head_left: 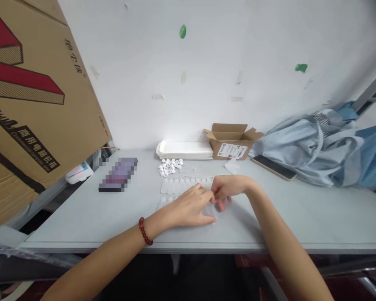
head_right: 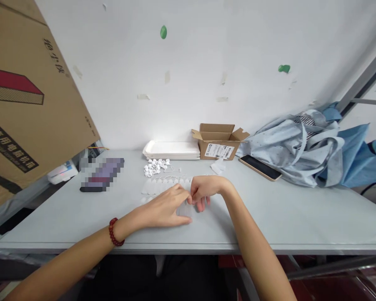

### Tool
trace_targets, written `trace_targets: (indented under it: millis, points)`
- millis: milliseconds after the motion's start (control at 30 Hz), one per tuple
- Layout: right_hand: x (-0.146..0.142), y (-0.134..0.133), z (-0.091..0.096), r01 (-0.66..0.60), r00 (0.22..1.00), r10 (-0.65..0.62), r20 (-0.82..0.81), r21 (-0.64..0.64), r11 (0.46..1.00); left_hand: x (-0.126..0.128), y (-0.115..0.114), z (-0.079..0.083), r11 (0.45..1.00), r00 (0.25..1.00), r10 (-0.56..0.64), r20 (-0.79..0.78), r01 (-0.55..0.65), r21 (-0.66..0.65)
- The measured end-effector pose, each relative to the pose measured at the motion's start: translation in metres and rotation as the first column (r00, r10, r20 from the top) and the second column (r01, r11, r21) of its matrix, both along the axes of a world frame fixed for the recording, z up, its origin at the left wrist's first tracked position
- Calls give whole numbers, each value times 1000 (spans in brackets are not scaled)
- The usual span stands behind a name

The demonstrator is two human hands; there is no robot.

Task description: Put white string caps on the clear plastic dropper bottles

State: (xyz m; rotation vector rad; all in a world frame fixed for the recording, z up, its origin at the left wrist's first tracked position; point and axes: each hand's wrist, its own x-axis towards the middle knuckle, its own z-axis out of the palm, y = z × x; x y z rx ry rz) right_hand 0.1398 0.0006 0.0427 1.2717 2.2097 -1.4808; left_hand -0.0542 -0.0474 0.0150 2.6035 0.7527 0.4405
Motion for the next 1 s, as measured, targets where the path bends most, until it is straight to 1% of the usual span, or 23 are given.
trace_targets:
  millis: [100,167,300,400,467,500,533,567,600,667,700,733,800,833,867,900,1000]
  points:
    - [2,1,-1,14,1000,-15,-5,-20,1000,-1,1,0,1000,1000,6,14,-6,-4]
    - [4,3,-1,7,1000,-7,-3,-26,1000,-2,3,2,999,999,26,38,-25,-29]
    - [11,6,1,26,999,-25,-30,3,1000,-6,13,5,988,982,142,125,-133,-79]
    - [19,6,6,100,991,-95,-97,40,994,-12,27,2,969,951,247,188,-244,-36]
    - [25,7,9,185,970,-167,-175,87,979,-16,37,0,945,923,319,214,-328,7]
    - [28,8,10,242,951,-211,-225,121,963,-18,43,-2,930,909,350,226,-366,31]
    - [31,9,10,311,924,-259,-281,161,937,-20,48,-4,915,896,375,240,-398,58]
    - [35,11,9,388,890,-308,-336,204,899,-22,54,-6,900,882,397,252,-429,82]
    - [39,13,7,465,853,-354,-384,249,849,-24,60,-8,883,869,419,264,-458,105]
    - [49,20,1,601,784,-441,-436,357,715,-27,71,-14,847,842,462,278,-512,141]
    - [54,24,-3,639,766,-478,-430,429,638,-29,77,-17,830,830,482,280,-535,158]
    - [60,28,-8,652,757,-514,-404,518,553,-31,83,-20,814,820,500,278,-555,173]
    - [72,36,-18,587,756,-575,-312,712,385,-35,93,-26,790,805,526,276,-582,191]
    - [77,40,-22,563,748,-595,-293,756,335,-36,97,-28,786,801,532,274,-587,193]
    - [81,44,-27,544,743,-608,-280,783,303,-38,101,-30,788,804,530,269,-584,194]
    - [84,47,-31,529,738,-618,-270,800,282,-39,104,-32,798,814,519,260,-571,193]
    - [89,54,-41,500,740,-628,-241,821,275,-41,112,-33,855,868,454,201,-488,177]
